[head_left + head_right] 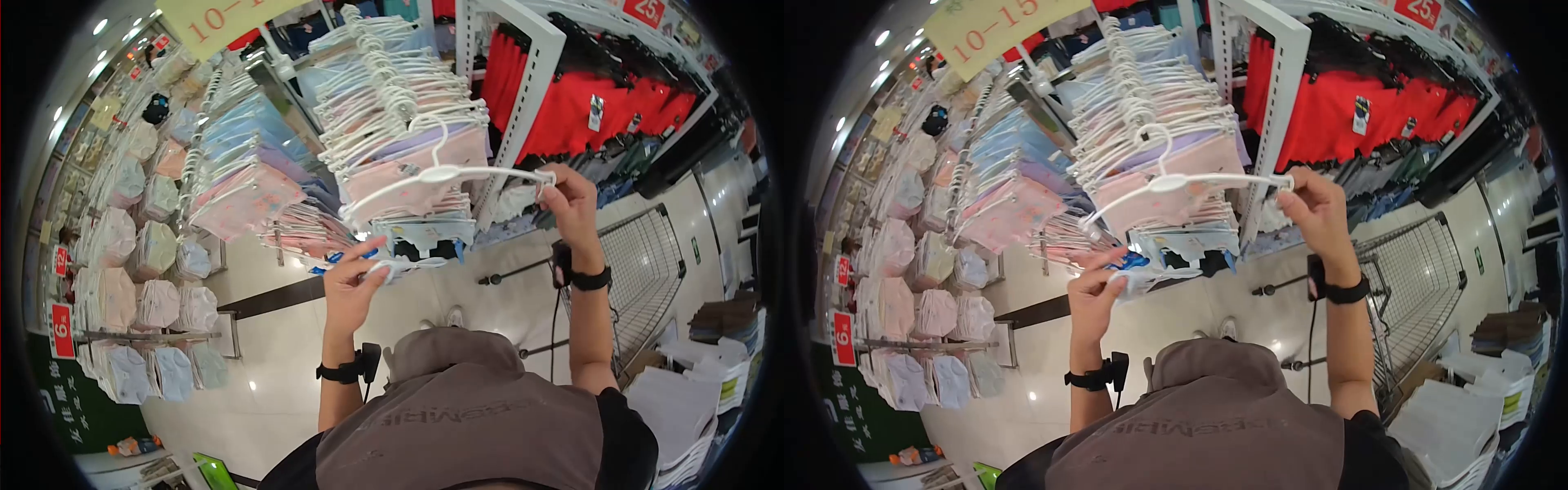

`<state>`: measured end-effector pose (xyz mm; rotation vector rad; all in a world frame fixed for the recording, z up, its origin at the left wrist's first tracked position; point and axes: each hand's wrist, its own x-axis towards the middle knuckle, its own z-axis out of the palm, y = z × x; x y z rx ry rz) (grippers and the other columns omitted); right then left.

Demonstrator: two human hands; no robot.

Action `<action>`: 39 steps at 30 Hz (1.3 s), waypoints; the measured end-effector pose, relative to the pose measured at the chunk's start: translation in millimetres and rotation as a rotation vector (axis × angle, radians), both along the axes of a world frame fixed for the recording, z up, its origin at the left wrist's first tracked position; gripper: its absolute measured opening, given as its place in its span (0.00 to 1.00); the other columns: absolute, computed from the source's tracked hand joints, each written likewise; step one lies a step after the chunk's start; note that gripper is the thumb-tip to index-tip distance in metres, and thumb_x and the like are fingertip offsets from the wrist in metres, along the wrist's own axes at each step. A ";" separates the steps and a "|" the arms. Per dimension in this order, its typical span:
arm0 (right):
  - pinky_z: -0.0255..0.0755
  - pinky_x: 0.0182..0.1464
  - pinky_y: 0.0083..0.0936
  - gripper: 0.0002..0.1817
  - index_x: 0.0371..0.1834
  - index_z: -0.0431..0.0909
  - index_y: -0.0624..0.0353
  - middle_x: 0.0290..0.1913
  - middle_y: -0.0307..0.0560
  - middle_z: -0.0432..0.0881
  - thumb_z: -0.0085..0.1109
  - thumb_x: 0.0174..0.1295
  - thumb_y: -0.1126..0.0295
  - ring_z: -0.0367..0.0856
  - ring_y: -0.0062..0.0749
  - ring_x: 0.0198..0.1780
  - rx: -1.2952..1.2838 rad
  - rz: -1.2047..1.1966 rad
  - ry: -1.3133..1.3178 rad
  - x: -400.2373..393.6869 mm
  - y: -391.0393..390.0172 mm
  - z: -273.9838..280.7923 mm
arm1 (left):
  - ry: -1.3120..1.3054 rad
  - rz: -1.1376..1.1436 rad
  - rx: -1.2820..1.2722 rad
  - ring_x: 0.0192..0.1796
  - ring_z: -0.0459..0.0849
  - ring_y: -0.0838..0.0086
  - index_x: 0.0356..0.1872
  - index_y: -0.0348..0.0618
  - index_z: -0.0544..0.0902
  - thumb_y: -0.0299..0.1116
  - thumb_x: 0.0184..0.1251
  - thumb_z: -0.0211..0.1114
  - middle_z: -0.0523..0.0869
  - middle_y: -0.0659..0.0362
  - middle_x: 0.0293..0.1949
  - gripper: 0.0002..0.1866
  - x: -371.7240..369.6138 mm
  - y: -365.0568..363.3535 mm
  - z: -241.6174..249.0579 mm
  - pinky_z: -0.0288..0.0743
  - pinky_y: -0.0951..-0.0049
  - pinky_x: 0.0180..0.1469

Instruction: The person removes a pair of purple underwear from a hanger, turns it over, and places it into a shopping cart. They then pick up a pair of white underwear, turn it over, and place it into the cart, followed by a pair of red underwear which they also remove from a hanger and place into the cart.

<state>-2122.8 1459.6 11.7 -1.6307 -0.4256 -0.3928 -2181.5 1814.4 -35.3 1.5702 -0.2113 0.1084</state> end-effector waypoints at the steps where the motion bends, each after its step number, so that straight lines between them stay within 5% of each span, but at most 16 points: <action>1: 0.64 0.32 0.14 0.09 0.33 0.77 0.62 0.28 0.33 0.74 0.63 0.65 0.68 0.70 0.13 0.29 -0.030 0.017 -0.025 9.4 -1.4 3.3 | -0.022 0.012 0.065 0.44 0.81 0.79 0.39 0.36 0.88 0.21 0.59 0.70 0.87 0.55 0.46 0.07 -3.0 3.4 -1.1 0.74 0.78 0.43; 12: 0.67 0.42 0.18 0.06 0.46 0.73 0.62 0.32 0.36 0.75 0.51 0.72 0.72 0.73 0.18 0.35 -0.101 0.215 -0.009 120.9 6.5 -48.2 | 0.123 0.269 0.133 0.40 0.82 0.78 0.38 0.33 0.86 0.21 0.61 0.68 0.87 0.57 0.37 0.05 -51.7 36.4 12.8 0.75 0.78 0.46; 19: 0.67 0.42 0.19 0.10 0.47 0.75 0.64 0.33 0.39 0.77 0.49 0.73 0.68 0.75 0.20 0.36 -0.005 0.078 -0.048 117.4 3.6 -47.5 | 0.045 0.442 0.102 0.33 0.74 0.87 0.38 0.37 0.81 0.29 0.71 0.63 0.81 0.67 0.31 0.05 -57.0 34.4 19.9 0.67 0.84 0.37; 30: 0.69 0.42 0.21 0.07 0.46 0.73 0.65 0.36 0.40 0.73 0.48 0.71 0.74 0.74 0.23 0.36 0.018 0.085 -0.181 103.8 9.4 -49.4 | 0.074 0.402 0.078 0.33 0.73 0.88 0.37 0.37 0.81 0.28 0.71 0.63 0.80 0.68 0.30 0.05 -65.5 35.6 16.7 0.66 0.84 0.35; 39: 0.69 0.36 0.20 0.11 0.47 0.74 0.66 0.38 0.43 0.73 0.50 0.73 0.68 0.75 0.23 0.34 0.176 -0.082 -0.386 89.3 13.0 -67.5 | 0.204 0.428 0.246 0.31 0.73 0.88 0.37 0.37 0.80 0.28 0.71 0.62 0.80 0.67 0.29 0.05 -84.6 20.4 34.9 0.66 0.84 0.34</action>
